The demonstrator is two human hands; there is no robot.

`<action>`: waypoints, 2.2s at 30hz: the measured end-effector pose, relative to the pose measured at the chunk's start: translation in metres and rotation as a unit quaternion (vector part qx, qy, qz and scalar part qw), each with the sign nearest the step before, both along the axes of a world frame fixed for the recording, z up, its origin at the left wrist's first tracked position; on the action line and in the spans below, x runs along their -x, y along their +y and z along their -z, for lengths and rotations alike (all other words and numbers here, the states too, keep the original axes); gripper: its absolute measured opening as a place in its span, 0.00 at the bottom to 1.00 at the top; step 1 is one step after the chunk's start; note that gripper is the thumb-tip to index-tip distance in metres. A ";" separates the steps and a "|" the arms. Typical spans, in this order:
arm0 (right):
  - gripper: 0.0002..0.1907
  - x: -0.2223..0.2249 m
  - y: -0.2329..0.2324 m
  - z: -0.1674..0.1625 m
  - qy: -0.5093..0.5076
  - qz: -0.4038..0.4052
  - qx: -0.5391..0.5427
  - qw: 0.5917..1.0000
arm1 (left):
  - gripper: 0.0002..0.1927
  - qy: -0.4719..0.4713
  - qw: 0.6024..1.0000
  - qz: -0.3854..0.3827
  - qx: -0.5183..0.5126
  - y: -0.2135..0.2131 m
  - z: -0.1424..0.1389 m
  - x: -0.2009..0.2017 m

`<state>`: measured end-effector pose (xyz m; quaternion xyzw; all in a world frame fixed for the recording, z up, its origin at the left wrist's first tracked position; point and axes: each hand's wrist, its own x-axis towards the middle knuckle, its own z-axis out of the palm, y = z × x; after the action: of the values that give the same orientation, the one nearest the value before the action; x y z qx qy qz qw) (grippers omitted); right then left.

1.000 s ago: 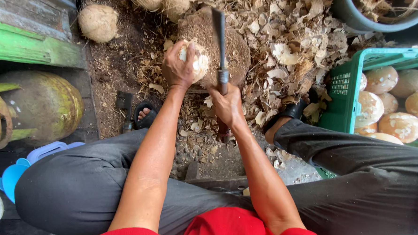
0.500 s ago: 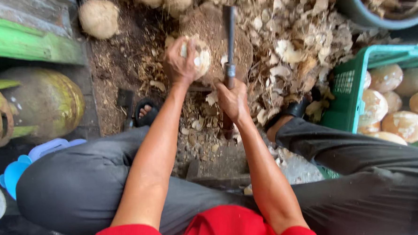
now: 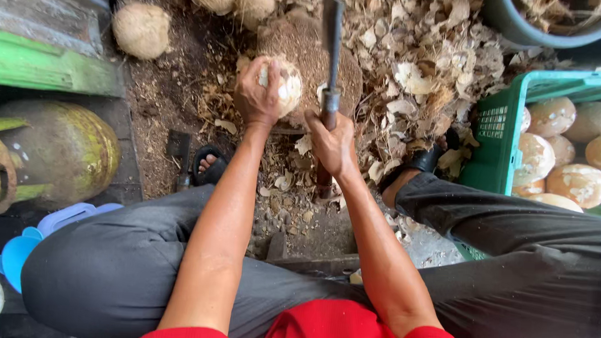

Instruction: The person sits on a low stool and uses a long-handled knife to peel the husk off a coconut. They hold the coconut with one hand and repeatedly strike the husk with the knife, rotating the coconut to remove the outer layer. The peeled coconut is then placed into a green crate.

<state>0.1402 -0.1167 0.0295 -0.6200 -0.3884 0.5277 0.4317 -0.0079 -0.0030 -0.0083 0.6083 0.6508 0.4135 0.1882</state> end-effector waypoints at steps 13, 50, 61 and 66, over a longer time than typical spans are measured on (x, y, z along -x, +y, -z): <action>0.16 0.004 0.003 0.018 -0.041 -0.020 0.171 0.984 | 0.25 -0.036 0.995 -0.060 0.069 0.005 -0.008 -0.010; 0.02 -0.011 -0.007 0.025 -0.057 -0.045 0.167 0.983 | 0.30 -0.028 0.997 -0.069 -0.009 -0.003 0.006 -0.011; 0.09 0.004 -0.007 0.017 -0.035 -0.043 0.174 0.983 | 0.31 0.005 0.996 -0.060 0.071 -0.007 0.003 -0.007; 0.22 -0.003 -0.010 0.010 -0.064 -0.056 0.096 0.992 | 0.30 0.024 0.997 -0.044 0.062 -0.009 0.004 -0.005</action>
<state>0.1432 -0.1262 0.0192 -0.6686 -0.3970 0.5445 0.3145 -0.0032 -0.0121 -0.0120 0.5758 0.7057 0.3654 0.1920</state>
